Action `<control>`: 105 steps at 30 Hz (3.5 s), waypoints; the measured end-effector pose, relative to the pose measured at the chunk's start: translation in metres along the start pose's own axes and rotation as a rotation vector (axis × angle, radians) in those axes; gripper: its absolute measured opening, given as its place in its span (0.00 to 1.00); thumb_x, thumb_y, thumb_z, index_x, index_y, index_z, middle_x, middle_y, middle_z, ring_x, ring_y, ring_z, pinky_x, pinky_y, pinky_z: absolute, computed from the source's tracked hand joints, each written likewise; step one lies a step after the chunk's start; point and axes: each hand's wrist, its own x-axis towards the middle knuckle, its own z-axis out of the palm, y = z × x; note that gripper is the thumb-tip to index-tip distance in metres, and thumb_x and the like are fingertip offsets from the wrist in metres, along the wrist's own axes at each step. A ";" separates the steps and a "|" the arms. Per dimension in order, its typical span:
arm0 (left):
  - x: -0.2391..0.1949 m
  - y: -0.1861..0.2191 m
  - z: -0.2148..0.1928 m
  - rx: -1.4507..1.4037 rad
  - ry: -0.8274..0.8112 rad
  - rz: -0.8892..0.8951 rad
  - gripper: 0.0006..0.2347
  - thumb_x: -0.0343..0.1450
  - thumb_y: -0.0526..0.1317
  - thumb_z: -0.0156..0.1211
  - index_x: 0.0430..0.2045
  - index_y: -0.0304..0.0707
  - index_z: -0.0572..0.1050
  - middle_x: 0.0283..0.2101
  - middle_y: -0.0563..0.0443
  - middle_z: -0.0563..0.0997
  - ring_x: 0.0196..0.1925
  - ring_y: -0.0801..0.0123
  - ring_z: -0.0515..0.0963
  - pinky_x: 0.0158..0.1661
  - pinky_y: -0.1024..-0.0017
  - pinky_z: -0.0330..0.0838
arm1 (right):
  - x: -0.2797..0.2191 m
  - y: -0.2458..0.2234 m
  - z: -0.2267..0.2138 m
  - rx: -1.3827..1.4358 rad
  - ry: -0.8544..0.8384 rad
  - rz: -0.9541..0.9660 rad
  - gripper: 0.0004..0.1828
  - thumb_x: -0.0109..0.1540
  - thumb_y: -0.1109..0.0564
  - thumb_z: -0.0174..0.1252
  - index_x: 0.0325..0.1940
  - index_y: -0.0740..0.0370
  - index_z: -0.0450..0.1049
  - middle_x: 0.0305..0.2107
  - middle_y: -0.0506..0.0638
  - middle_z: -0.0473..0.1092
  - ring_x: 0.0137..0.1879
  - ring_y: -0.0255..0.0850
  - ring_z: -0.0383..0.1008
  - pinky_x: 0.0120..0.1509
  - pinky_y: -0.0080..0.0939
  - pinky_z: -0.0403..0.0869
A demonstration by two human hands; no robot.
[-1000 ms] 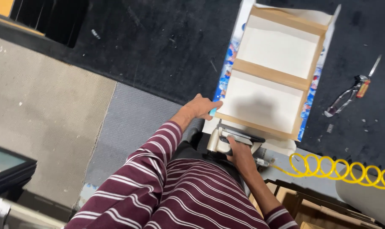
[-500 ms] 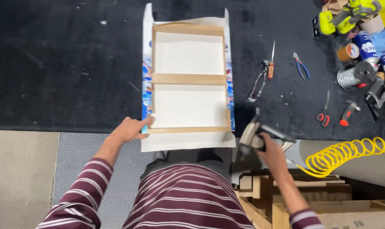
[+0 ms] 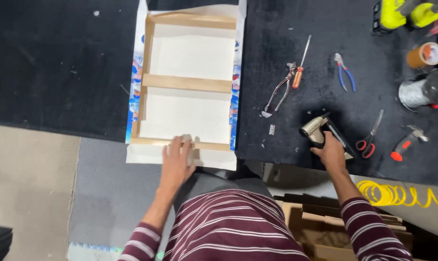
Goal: The person is stretching a printed canvas or poster over a wooden frame, stapling the sides, and then carefully folding and securing the corners for a professional finish.
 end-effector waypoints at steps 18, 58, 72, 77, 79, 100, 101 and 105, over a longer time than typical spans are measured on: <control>0.027 0.074 0.025 -0.280 0.185 -0.112 0.27 0.66 0.59 0.61 0.53 0.40 0.75 0.53 0.38 0.78 0.63 0.45 0.72 0.62 0.44 0.57 | -0.021 -0.088 0.001 0.394 0.419 -0.168 0.35 0.55 0.59 0.69 0.66 0.56 0.66 0.52 0.64 0.63 0.58 0.70 0.69 0.65 0.68 0.65; 0.240 0.002 0.014 -0.100 0.314 -0.287 0.17 0.61 0.38 0.65 0.41 0.39 0.69 0.39 0.48 0.71 0.41 0.55 0.78 0.36 0.52 0.78 | -0.082 -0.233 -0.042 0.657 0.250 0.121 0.23 0.61 0.60 0.63 0.61 0.54 0.71 0.51 0.59 0.68 0.59 0.54 0.73 0.63 0.47 0.75; 0.080 -0.090 0.005 0.155 -0.471 0.059 0.28 0.65 0.28 0.56 0.58 0.62 0.62 0.61 0.61 0.69 0.65 0.64 0.71 0.65 0.51 0.63 | 0.137 -0.170 -0.024 0.339 0.166 -0.233 0.25 0.64 0.68 0.54 0.65 0.52 0.66 0.44 0.64 0.67 0.56 0.62 0.74 0.64 0.52 0.72; 0.054 -0.003 -0.058 -0.043 -0.279 0.143 0.28 0.71 0.31 0.48 0.69 0.55 0.56 0.71 0.44 0.58 0.75 0.53 0.57 0.68 0.39 0.51 | 0.160 -0.159 -0.035 0.272 0.116 -0.275 0.15 0.65 0.63 0.54 0.55 0.52 0.64 0.41 0.64 0.68 0.54 0.60 0.75 0.61 0.54 0.73; 0.066 0.029 -0.053 -0.123 -0.229 0.295 0.27 0.71 0.33 0.49 0.68 0.54 0.59 0.71 0.40 0.57 0.76 0.47 0.53 0.67 0.33 0.47 | 0.163 -0.153 -0.036 0.276 0.144 -0.316 0.09 0.65 0.61 0.55 0.48 0.55 0.67 0.36 0.65 0.69 0.52 0.62 0.76 0.58 0.53 0.73; 0.175 0.036 0.063 -0.160 -0.161 1.242 0.09 0.72 0.44 0.50 0.24 0.45 0.75 0.27 0.49 0.79 0.34 0.56 0.82 0.50 0.56 0.75 | -0.180 -0.209 0.025 1.342 0.453 0.335 0.10 0.69 0.58 0.48 0.48 0.64 0.72 0.18 0.42 0.57 0.22 0.29 0.56 0.23 0.28 0.61; 0.181 0.034 0.064 -0.088 -0.013 1.306 0.09 0.72 0.45 0.50 0.23 0.49 0.75 0.26 0.53 0.79 0.35 0.61 0.81 0.57 0.56 0.66 | -0.203 -0.222 0.037 1.292 0.442 0.319 0.09 0.69 0.58 0.48 0.45 0.63 0.73 0.20 0.45 0.59 0.25 0.31 0.59 0.27 0.31 0.64; 0.209 0.031 0.095 -0.213 -0.011 1.271 0.13 0.76 0.45 0.49 0.21 0.44 0.72 0.22 0.53 0.77 0.31 0.59 0.81 0.57 0.56 0.63 | -0.272 -0.274 0.102 1.123 0.421 0.392 0.09 0.68 0.59 0.50 0.44 0.61 0.76 0.21 0.50 0.62 0.29 0.37 0.63 0.35 0.41 0.68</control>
